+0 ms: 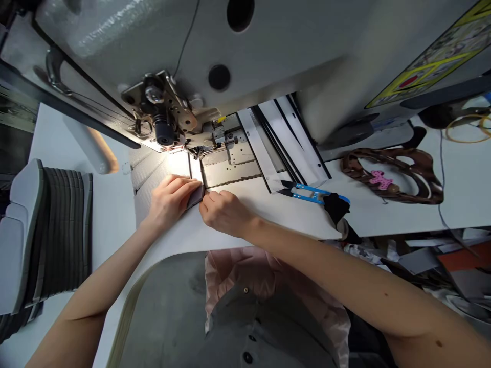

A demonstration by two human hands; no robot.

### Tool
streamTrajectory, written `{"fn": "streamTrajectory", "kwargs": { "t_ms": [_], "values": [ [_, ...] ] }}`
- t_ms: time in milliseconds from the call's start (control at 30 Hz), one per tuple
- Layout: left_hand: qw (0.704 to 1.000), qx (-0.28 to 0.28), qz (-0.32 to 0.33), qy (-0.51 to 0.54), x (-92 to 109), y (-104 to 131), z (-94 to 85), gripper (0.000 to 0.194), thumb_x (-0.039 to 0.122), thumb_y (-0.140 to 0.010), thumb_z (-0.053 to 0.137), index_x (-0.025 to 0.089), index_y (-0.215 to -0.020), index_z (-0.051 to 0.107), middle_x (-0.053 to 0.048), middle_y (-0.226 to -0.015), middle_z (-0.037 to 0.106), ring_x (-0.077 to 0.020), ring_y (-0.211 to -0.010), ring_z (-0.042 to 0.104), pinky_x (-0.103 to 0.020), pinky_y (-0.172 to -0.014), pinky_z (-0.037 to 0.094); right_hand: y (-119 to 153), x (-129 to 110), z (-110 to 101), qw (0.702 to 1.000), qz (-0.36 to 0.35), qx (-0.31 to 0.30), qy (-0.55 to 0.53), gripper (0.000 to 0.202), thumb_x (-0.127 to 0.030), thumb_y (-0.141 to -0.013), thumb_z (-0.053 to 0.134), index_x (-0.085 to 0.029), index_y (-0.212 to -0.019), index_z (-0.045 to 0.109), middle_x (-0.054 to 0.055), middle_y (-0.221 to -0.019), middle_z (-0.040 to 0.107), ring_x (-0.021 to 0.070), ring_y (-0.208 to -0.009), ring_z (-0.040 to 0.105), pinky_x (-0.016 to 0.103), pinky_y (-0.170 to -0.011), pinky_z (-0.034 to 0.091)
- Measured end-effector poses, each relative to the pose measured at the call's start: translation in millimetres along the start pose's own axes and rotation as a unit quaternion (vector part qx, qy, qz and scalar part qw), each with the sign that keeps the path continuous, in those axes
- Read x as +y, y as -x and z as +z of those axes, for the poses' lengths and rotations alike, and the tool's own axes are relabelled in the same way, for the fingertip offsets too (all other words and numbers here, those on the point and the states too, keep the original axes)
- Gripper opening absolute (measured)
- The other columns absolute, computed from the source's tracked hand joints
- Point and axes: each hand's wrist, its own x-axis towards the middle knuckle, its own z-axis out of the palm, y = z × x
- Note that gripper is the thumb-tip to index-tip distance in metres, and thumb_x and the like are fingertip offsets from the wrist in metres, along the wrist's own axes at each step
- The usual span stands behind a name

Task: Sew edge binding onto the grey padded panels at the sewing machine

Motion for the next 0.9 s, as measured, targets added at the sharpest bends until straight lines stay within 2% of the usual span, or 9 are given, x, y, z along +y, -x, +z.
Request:
{"fn": "streamTrajectory", "kwargs": {
  "t_ms": [200, 333, 467, 667, 767, 900],
  "values": [
    [0.999, 0.042, 0.035, 0.004, -1.6, 5.6, 4.7, 0.025, 0.016, -0.101, 0.048, 0.023, -0.110, 0.070, -0.005, -0.096, 0.074, -0.0183, -0.096, 0.065, -0.033, -0.085, 0.057, -2.4, 1.4, 0.7, 0.999, -0.011, 0.031, 0.027, 0.028, 0.003, -0.084, 0.049, -0.018, -0.065, 0.051, 0.002, -0.060, 0.053, 0.0151, -0.058, 0.035, 0.033, -0.057, 0.015],
    [0.998, 0.031, 0.052, -0.008, -2.1, 3.4, 2.9, 0.022, 0.015, -0.099, 0.052, 0.021, -0.109, 0.070, -0.005, -0.095, 0.074, -0.0188, -0.097, 0.065, -0.032, -0.084, 0.057, -2.9, 3.1, 1.9, 0.999, 0.000, 0.049, 0.022, 0.028, 0.002, -0.085, 0.050, -0.018, -0.066, 0.051, 0.000, -0.059, 0.052, 0.0149, -0.058, 0.034, 0.033, -0.057, 0.015],
    [0.999, 0.008, 0.029, 0.014, -1.9, 3.2, 1.2, 0.024, 0.017, -0.100, 0.050, 0.023, -0.112, 0.070, -0.006, -0.098, 0.074, -0.0193, -0.101, 0.065, -0.035, -0.089, 0.057, -4.5, 2.4, 3.5, 0.999, 0.017, 0.037, 0.004, 0.026, 0.001, -0.088, 0.046, -0.017, -0.070, 0.054, 0.002, -0.063, 0.054, 0.0151, -0.060, 0.036, 0.034, -0.058, 0.014],
    [0.996, 0.080, 0.009, 0.041, -0.3, 8.0, 9.0, 0.028, 0.013, -0.100, 0.046, 0.022, -0.107, 0.071, -0.005, -0.095, 0.074, -0.0182, -0.098, 0.066, -0.034, -0.088, 0.056, -11.4, 4.3, 11.1, 0.997, 0.006, 0.071, 0.017, 0.030, 0.003, -0.085, 0.047, -0.018, -0.063, 0.050, 0.002, -0.058, 0.051, 0.0154, -0.060, 0.035, 0.034, -0.058, 0.012],
    [0.995, 0.092, -0.003, 0.043, 0.1, 9.2, 12.5, 0.029, 0.016, -0.101, 0.044, 0.022, -0.103, 0.073, -0.005, -0.093, 0.075, -0.0178, -0.096, 0.066, -0.034, -0.087, 0.057, -13.4, 8.9, 14.5, 0.998, -0.014, 0.051, -0.017, 0.032, 0.003, -0.089, 0.044, -0.017, -0.065, 0.052, 0.001, -0.059, 0.051, 0.0153, -0.061, 0.035, 0.034, -0.058, 0.013],
    [0.993, 0.106, -0.001, 0.045, 0.2, 8.8, 14.3, 0.029, 0.018, -0.101, 0.044, 0.022, -0.100, 0.073, -0.005, -0.092, 0.075, -0.0174, -0.093, 0.067, -0.034, -0.084, 0.057, -15.0, 12.8, 14.6, 0.998, -0.006, 0.037, -0.046, 0.036, 0.003, -0.092, 0.040, -0.018, -0.065, 0.052, 0.000, -0.058, 0.051, 0.0150, -0.062, 0.036, 0.033, -0.056, 0.016]
  ]
}}
